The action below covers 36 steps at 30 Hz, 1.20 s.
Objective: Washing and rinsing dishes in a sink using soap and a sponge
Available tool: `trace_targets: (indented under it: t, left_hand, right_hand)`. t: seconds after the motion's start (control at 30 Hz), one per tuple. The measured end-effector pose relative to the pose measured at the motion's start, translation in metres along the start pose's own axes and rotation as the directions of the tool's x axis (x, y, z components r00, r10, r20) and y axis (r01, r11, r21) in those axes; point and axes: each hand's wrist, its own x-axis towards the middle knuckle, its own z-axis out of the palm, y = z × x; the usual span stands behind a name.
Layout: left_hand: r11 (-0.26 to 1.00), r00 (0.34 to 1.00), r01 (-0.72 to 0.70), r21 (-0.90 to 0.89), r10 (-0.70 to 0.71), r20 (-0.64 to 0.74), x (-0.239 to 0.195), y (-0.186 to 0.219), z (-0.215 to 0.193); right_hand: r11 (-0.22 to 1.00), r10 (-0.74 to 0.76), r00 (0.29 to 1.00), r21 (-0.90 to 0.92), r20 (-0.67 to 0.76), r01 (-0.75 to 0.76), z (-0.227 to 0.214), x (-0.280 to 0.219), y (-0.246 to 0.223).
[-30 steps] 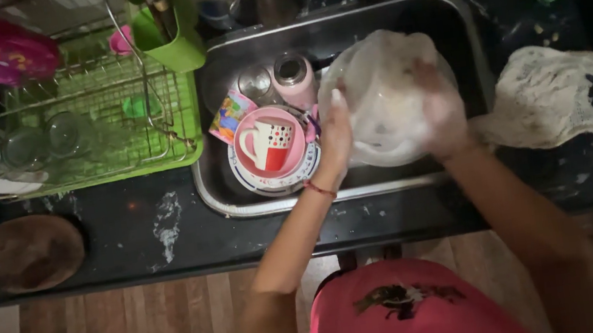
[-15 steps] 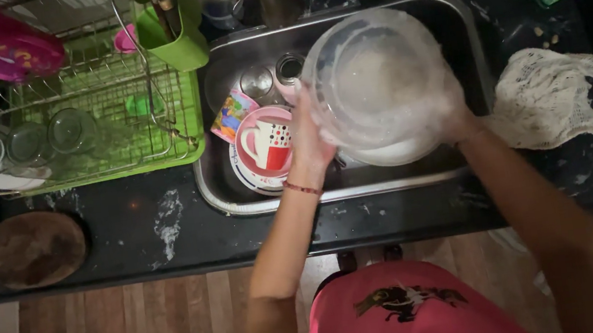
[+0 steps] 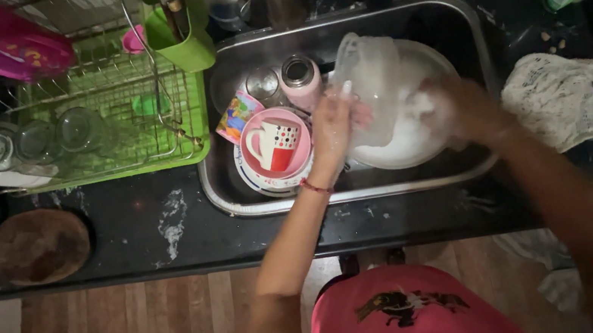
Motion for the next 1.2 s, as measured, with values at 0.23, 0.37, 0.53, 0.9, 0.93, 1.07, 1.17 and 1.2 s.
trace_targets:
  t: [0.23, 0.37, 0.53, 0.9, 0.93, 1.07, 1.17, 1.2]
  left_hand:
    - [0.999, 0.999, 0.04, 0.032, -0.039, -0.025, -0.003, 0.002, 0.045]
    - [0.687, 0.824, -0.514, 0.514, 0.562, 0.072, 0.024, -0.056, 0.033]
    - [0.682, 0.886, -0.4, 0.613, 0.459, 0.068, -0.006, -0.013, 0.033]
    - [0.986, 0.964, 0.048, -0.162, -0.088, -0.25, -0.008, -0.02, 0.022]
    - [0.973, 0.939, 0.05, -0.225, -0.123, -0.323, -0.003, -0.027, 0.02]
    - [0.861, 0.845, 0.067, -0.504, -0.317, -0.43, 0.005, -0.032, 0.013]
    - [0.827, 0.834, 0.053, -0.559, -0.345, -0.431, -0.004, -0.004, 0.025]
    - [0.827, 0.831, 0.052, -0.561, -0.347, -0.434, -0.006, -0.001, 0.027]
  right_hand:
    - [0.994, -0.066, 0.869, 0.046, -0.491, 0.102, -0.077, 0.007, -0.036]
    - [0.97, -0.171, 0.906, -0.225, -0.386, 0.087, -0.026, 0.013, -0.082]
    - [0.881, -0.156, 0.836, -0.457, -0.526, -0.123, 0.002, 0.054, -0.054]
    - [0.908, -0.056, 0.957, 0.383, -0.286, 0.168, 0.009, 0.064, 0.048]
    - [0.784, -0.024, 0.967, 0.596, -0.255, 0.176, 0.011, 0.059, 0.048]
    - [-0.06, 0.009, 0.995, 0.994, -0.096, 0.096, 0.011, 0.041, 0.045]
    - [0.372, 0.495, 0.8, 0.915, -0.338, 0.157, -0.017, 0.02, -0.036]
    - [0.371, 0.493, 0.803, 0.916, -0.334, 0.154, -0.02, 0.019, -0.044]
